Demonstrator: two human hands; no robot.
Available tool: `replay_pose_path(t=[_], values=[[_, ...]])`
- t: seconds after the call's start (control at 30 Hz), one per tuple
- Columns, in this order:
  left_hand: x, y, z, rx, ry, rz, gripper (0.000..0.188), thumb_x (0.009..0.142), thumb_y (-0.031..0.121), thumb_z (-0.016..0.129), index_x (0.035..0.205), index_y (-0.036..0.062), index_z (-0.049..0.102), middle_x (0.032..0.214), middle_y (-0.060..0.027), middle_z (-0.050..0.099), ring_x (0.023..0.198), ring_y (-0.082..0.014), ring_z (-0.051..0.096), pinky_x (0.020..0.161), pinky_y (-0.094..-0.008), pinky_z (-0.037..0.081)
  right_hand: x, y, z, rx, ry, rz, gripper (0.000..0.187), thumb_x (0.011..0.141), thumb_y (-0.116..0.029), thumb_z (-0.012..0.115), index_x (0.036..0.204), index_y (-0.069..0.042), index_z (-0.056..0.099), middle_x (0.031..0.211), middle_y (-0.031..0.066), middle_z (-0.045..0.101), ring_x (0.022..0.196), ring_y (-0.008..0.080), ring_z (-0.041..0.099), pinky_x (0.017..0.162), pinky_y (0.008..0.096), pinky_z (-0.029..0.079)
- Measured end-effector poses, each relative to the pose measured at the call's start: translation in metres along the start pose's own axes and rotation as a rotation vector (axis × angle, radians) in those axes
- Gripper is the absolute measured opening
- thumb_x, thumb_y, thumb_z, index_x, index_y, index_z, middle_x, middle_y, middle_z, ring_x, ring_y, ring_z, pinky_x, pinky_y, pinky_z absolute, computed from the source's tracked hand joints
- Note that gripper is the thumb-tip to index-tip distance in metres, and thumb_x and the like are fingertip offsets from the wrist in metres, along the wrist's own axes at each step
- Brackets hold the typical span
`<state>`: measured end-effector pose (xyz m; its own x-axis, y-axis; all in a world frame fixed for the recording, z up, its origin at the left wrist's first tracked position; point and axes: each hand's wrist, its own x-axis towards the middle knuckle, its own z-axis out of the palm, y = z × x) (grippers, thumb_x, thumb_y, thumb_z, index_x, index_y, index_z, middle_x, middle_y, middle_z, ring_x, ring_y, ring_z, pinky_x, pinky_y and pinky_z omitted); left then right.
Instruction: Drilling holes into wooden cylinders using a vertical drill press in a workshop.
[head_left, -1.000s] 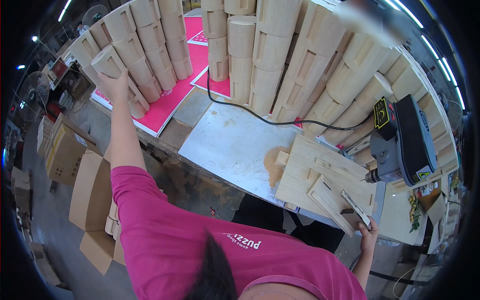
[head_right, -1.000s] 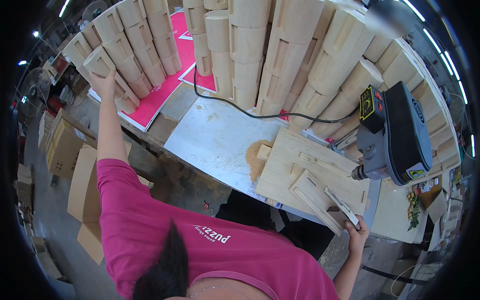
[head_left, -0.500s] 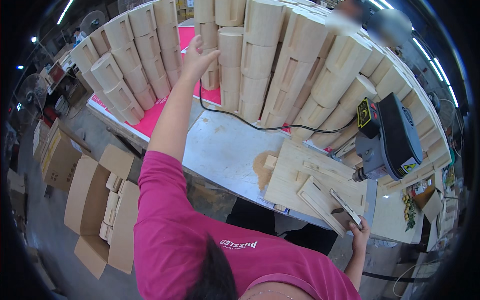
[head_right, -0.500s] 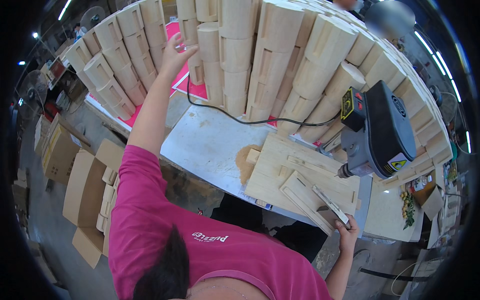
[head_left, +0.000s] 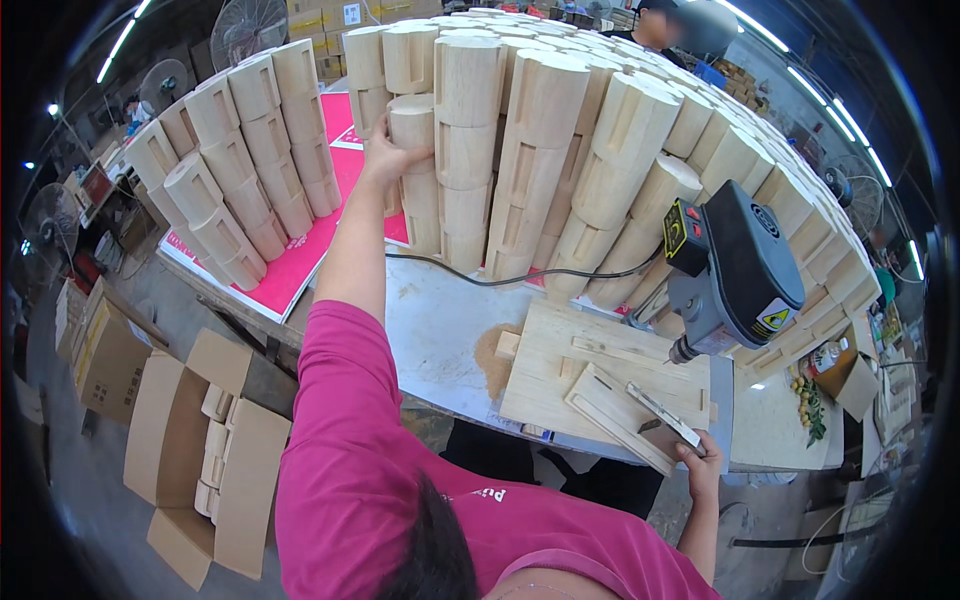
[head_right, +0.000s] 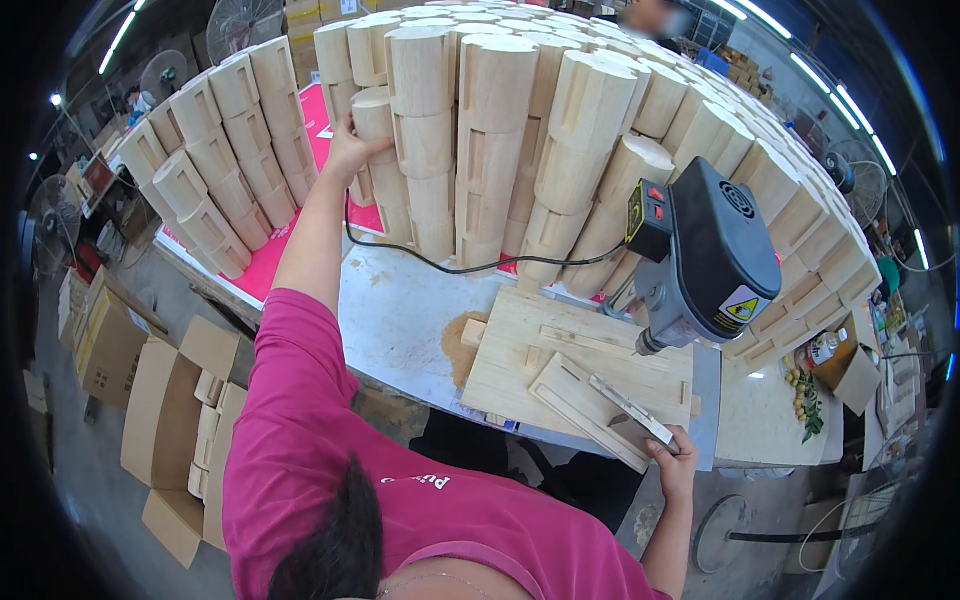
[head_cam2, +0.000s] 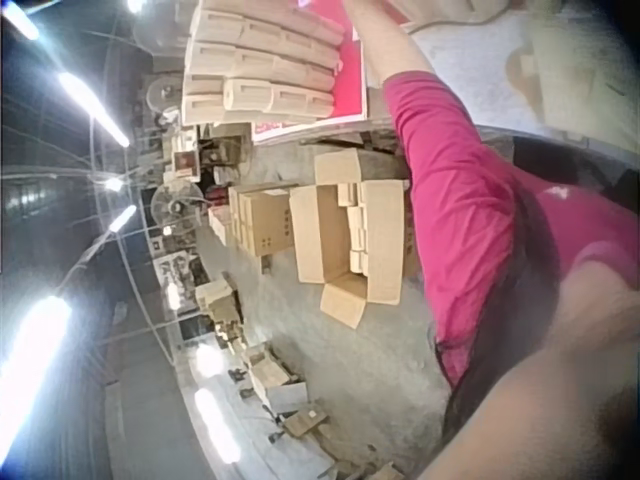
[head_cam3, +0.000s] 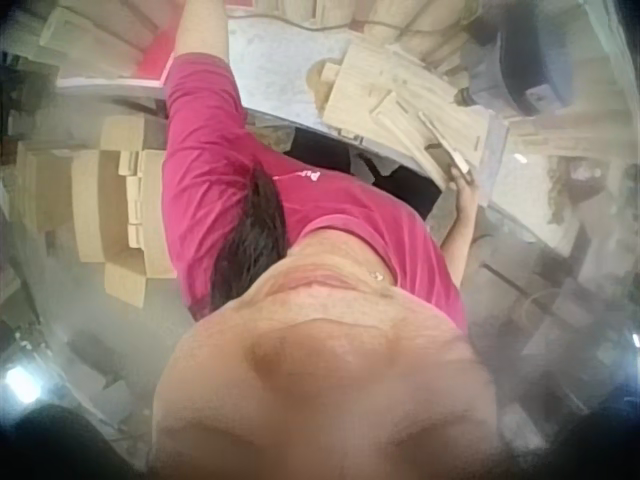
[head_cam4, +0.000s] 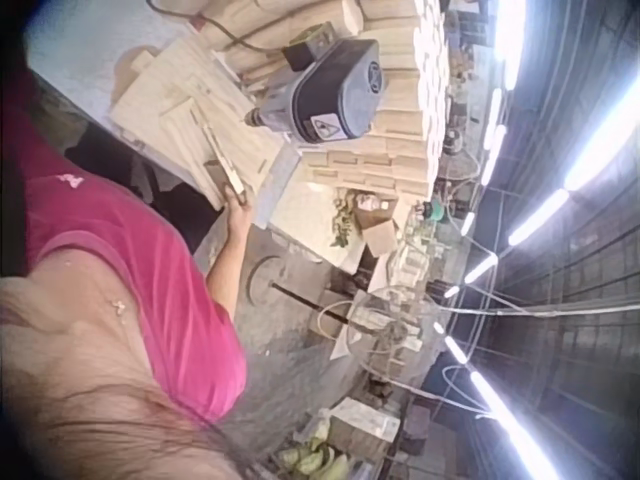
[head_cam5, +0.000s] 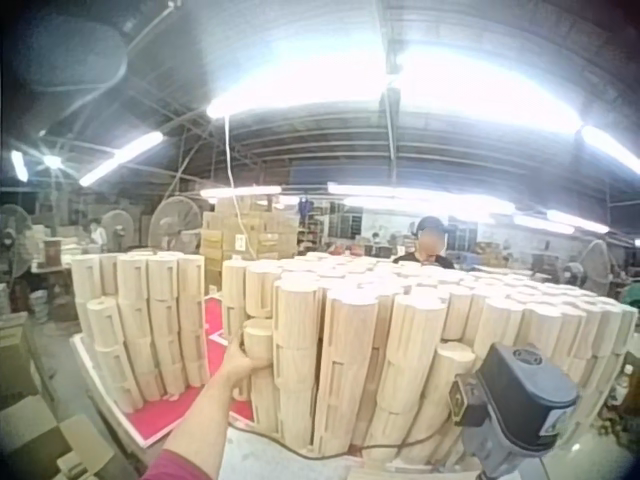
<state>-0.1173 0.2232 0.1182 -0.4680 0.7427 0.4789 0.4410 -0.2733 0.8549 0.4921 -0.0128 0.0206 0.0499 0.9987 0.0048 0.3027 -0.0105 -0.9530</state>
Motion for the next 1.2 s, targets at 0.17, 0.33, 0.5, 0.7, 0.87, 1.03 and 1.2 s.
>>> replay_pose_path(t=[0.17, 0.33, 0.5, 0.7, 0.87, 1.03, 1.2], values=[[-0.03, 0.006, -0.024, -0.259, 0.08, -0.006, 0.089, 0.056, 0.008, 0.076, 0.13, 0.0013, 0.028, 0.116, -0.0151, 0.049, 0.104, -0.0257, 0.052, 0.086, -0.0378, 0.046, -0.003, 0.0, -0.002, -0.004, -0.006, -0.015, 0.021, 0.069, -0.002, 0.068, 0.088, -0.001, 0.06, 0.077, -0.0017, 0.054, 0.073, 0.0079, 0.049, 0.065, 0.0214, 0.039], [-0.093, 0.035, -0.061, -1.06, -0.026, -0.188, 0.06, 0.076, 0.015, 0.061, 0.127, 0.0024, 0.033, 0.115, -0.0131, 0.049, 0.104, -0.0236, 0.052, 0.086, -0.0406, 0.047, -0.004, 0.001, -0.007, 0.02, -0.011, 0.04, 0.023, 0.067, -0.001, 0.068, 0.088, -0.001, 0.061, 0.078, -0.0013, 0.055, 0.075, 0.008, 0.05, 0.067, 0.0215, 0.04], [-0.16, 0.052, -0.047, -0.891, -0.175, -0.171, 0.061, 0.073, 0.02, 0.064, 0.125, 0.0029, 0.038, 0.115, -0.0116, 0.051, 0.104, -0.0232, 0.052, 0.089, -0.0391, 0.044, 0.007, -0.002, -0.017, -0.226, -0.079, 0.021, 0.025, 0.067, -0.005, 0.069, 0.091, -0.002, 0.063, 0.084, 0.0005, 0.059, 0.081, 0.0102, 0.053, 0.071, 0.0242, 0.043], [-0.241, 0.131, 0.052, -0.127, -0.826, 0.065, 0.083, 0.048, 0.026, 0.078, 0.12, 0.0033, 0.044, 0.105, -0.0134, 0.056, 0.097, -0.0258, 0.056, 0.085, -0.034, 0.043, 0.031, -0.007, -0.02, -0.123, -0.201, 0.098, 0.028, 0.068, -0.009, 0.071, 0.093, -0.001, 0.063, 0.087, 0.0017, 0.061, 0.082, 0.0113, 0.054, 0.074, 0.026, 0.043], [-0.277, 0.137, 0.106, 0.311, -1.212, 0.337, 0.079, 0.045, 0.032, 0.074, 0.115, 0.0046, 0.048, 0.1, -0.0207, 0.058, 0.094, -0.0353, 0.055, 0.081, -0.0391, 0.045, 0.041, 0.002, -0.024, -0.159, -0.288, -0.062, 0.028, 0.069, -0.004, 0.068, 0.096, -0.004, 0.061, 0.088, -0.001, 0.06, 0.085, 0.0086, 0.052, 0.077, 0.0242, 0.042], [-0.291, 0.144, 0.118, 0.526, -1.265, 0.372, 0.078, 0.045, 0.03, 0.076, 0.115, 0.0066, 0.049, 0.103, -0.0162, 0.057, 0.094, -0.0336, 0.056, 0.08, -0.0384, 0.045, 0.038, 0.008, -0.024, -0.018, -0.296, -0.035, 0.023, 0.071, -0.003, 0.068, 0.092, -0.004, 0.061, 0.086, -0.0025, 0.06, 0.084, 0.0076, 0.052, 0.077, 0.0231, 0.042], [-0.304, 0.149, 0.113, 0.554, -1.196, 0.461, 0.076, 0.045, 0.026, 0.075, 0.115, 0.0094, 0.049, 0.105, -0.0133, 0.055, 0.096, -0.0321, 0.055, 0.081, -0.0385, 0.045, 0.038, 0.007, -0.025, 0.019, -0.313, -0.009, 0.024, 0.071, -0.003, 0.069, 0.094, -0.005, 0.062, 0.086, -0.0025, 0.06, 0.083, 0.0071, 0.052, 0.077, 0.0222, 0.042]])
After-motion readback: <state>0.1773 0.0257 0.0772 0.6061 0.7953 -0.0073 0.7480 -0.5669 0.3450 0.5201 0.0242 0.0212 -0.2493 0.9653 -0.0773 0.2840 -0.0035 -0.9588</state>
